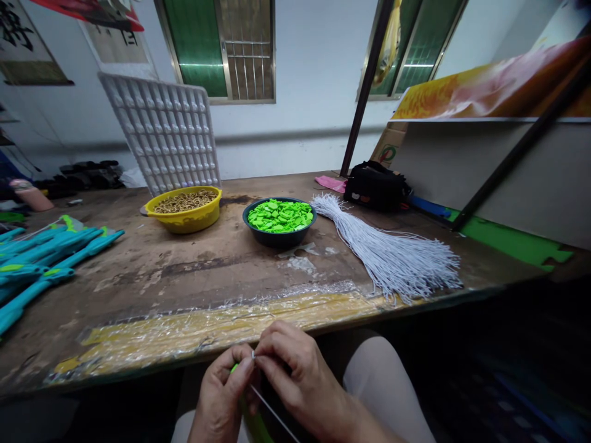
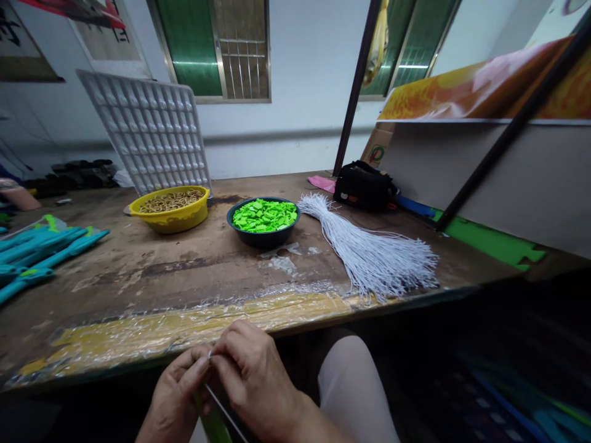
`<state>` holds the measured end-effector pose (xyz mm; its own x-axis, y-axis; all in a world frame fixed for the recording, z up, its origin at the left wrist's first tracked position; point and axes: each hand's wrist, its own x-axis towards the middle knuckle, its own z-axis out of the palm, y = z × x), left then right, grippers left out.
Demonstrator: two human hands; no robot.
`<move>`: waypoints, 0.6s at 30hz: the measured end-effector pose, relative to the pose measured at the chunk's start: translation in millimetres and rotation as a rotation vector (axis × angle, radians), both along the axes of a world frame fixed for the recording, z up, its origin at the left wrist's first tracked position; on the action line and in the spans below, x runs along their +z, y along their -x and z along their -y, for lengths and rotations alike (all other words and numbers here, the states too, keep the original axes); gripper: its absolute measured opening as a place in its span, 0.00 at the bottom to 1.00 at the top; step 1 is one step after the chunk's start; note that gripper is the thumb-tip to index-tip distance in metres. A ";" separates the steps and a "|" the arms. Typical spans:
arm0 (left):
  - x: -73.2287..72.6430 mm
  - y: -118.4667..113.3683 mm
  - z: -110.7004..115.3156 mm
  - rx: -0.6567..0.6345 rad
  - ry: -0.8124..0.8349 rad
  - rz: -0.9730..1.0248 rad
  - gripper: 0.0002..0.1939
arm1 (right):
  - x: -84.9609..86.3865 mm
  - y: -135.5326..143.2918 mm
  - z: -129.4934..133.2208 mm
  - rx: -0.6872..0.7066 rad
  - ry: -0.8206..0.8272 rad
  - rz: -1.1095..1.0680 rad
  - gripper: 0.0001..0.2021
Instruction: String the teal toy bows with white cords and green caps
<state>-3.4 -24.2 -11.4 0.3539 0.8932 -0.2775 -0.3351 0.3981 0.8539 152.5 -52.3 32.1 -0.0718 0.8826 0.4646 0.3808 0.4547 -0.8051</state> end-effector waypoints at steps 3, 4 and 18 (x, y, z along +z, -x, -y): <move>2.1 0.7 1.1 0.019 0.024 -0.005 0.23 | 0.4 0.2 0.1 -0.017 -0.050 0.050 0.08; 2.7 0.9 1.3 0.026 0.031 -0.008 0.23 | 0.6 -0.1 0.2 -0.020 -0.061 0.061 0.08; 13.1 4.2 -1.7 -0.037 0.021 -0.009 0.19 | 3.8 -3.0 4.1 -0.075 0.069 -0.063 0.08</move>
<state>-7.7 -22.5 1.7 0.3838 0.8736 -0.2992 -0.3119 0.4277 0.8484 155.5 -56.3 35.9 0.0233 0.9145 0.4039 0.3592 0.3694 -0.8571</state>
